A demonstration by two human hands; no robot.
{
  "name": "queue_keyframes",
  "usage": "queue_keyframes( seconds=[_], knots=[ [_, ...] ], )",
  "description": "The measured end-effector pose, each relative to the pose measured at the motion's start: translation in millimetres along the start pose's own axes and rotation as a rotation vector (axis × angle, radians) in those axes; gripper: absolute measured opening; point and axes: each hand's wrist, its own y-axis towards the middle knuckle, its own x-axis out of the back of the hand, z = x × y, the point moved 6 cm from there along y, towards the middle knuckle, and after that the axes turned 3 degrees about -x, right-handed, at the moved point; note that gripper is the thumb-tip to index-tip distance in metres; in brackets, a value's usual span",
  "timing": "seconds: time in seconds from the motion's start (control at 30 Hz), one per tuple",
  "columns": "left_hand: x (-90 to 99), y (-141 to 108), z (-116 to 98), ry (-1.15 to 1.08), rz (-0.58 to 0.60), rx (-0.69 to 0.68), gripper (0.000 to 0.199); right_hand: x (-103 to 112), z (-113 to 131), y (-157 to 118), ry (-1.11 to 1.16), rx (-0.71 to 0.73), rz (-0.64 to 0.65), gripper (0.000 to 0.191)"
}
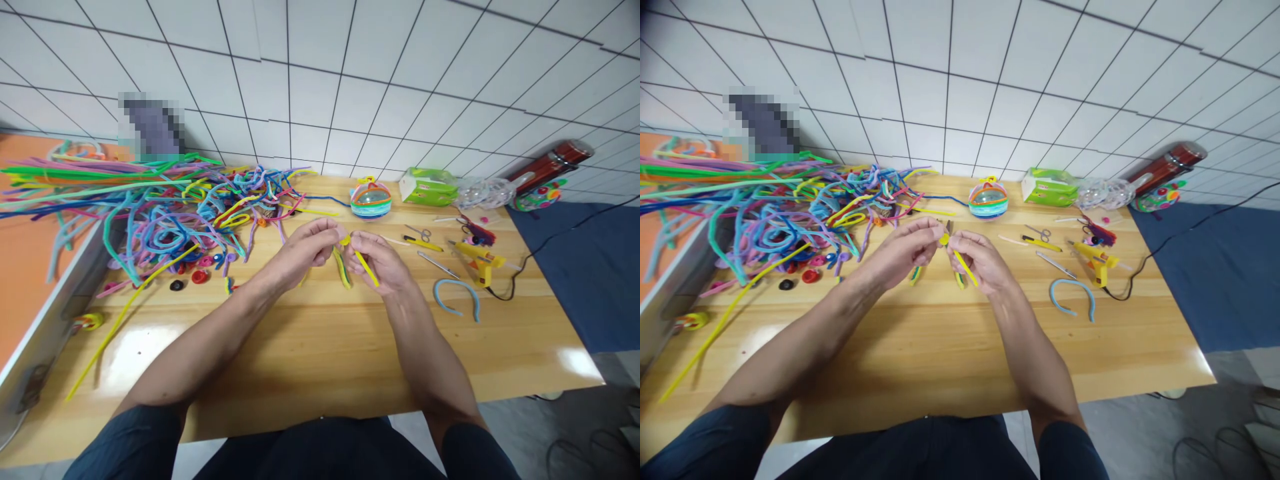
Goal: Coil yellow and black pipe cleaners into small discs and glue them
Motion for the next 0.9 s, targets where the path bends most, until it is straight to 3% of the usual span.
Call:
queue_keyframes(
  seconds=[0.23, 0.37, 0.53, 0.67, 0.9],
  knots=[
    [5.0, 1, -7, 0.164, 0.095, -0.022, 0.034, -1, 0, -2, -0.045, -0.014, 0.010, 0.039],
    [4.6, -1, -7, 0.134, -0.013, -0.119, 0.041, -1, -2, -1, -0.080, 0.026, -0.069, 0.044],
    [0.2, -3, 7, -0.062, -0.116, -0.090, 0.045, -1, -7, 1, -0.065, 0.058, -0.135, 0.050],
    [-1.5, -1, 5, -0.060, -0.040, -0.063, 0.046, 0, -5, 1, -0.022, 0.036, -0.076, 0.047],
    [3.5, 0, -13, 0.202, 0.130, -0.044, 0.028, 0, 3, -3, -0.051, -0.006, 0.045, 0.039]
  ],
)
